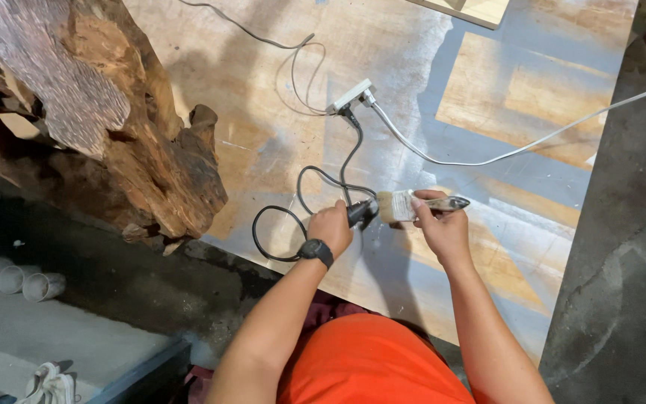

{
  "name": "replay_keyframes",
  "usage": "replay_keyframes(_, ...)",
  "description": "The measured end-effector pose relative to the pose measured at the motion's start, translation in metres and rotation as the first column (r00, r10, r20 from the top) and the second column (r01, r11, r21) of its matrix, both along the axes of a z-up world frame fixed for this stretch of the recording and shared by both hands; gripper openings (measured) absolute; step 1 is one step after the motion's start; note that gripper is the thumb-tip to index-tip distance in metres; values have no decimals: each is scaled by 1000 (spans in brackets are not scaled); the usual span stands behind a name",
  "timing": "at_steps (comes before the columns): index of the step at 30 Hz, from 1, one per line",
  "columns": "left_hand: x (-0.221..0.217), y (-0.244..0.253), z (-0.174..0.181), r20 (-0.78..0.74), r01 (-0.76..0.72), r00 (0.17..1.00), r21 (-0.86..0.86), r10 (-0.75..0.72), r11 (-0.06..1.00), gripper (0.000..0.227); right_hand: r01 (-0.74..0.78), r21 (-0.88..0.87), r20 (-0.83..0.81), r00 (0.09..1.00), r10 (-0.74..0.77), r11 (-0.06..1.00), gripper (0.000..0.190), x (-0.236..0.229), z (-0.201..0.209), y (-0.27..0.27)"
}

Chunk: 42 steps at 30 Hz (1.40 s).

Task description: The person cleans and sands a large piece of decorative driftwood. They use a rotary tool to reach into crevices and then brush away dust with a paintbrush.

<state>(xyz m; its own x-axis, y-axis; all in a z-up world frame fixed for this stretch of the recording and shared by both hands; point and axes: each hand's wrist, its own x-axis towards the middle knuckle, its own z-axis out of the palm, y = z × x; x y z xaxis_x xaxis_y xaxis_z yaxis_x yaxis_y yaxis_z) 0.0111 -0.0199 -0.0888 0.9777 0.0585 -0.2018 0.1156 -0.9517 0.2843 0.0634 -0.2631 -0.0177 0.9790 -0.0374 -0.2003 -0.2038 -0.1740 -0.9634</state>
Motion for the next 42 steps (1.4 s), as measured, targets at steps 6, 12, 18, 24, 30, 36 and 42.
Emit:
replay_keyframes(6, 59, 38, 130, -45, -360, 933, -161, 357, 919, 56, 91, 184, -3, 996, -92, 979, 27, 14, 12, 15)
replay_keyframes(12, 113, 105, 205, 604, -137, 770, -156, 204, 978, 51, -246, -107, 86, 963, 256, 963, 29, 86, -19, 53)
replay_keyframes(18, 149, 122, 206, 803, -70, 595, 80, -22, 994, 62, -278, -591, 190, 864, 466, 757, 44, 43, -29, 137)
replay_keyframes(24, 144, 127, 187, 636, -62, 771, 11, 41, 998, 58, -711, -181, 669, 417, 615, 680, 11, -1, 15, 169)
replay_keyframes(30, 122, 130, 208, 564, -28, 824, -43, 48, 999, 52, -199, -618, 270, 855, 443, 760, 48, 81, -57, 178)
replay_keyframes(36, 141, 160, 180, 619, -18, 784, 114, -57, 993, 49, -915, -204, 431, 235, 871, 348, 50, -7, -11, 213)
replay_keyframes(42, 156, 176, 151, 601, 41, 790, 144, -121, 989, 53, -334, -574, 243, 802, 545, 748, 60, 80, -64, 246)
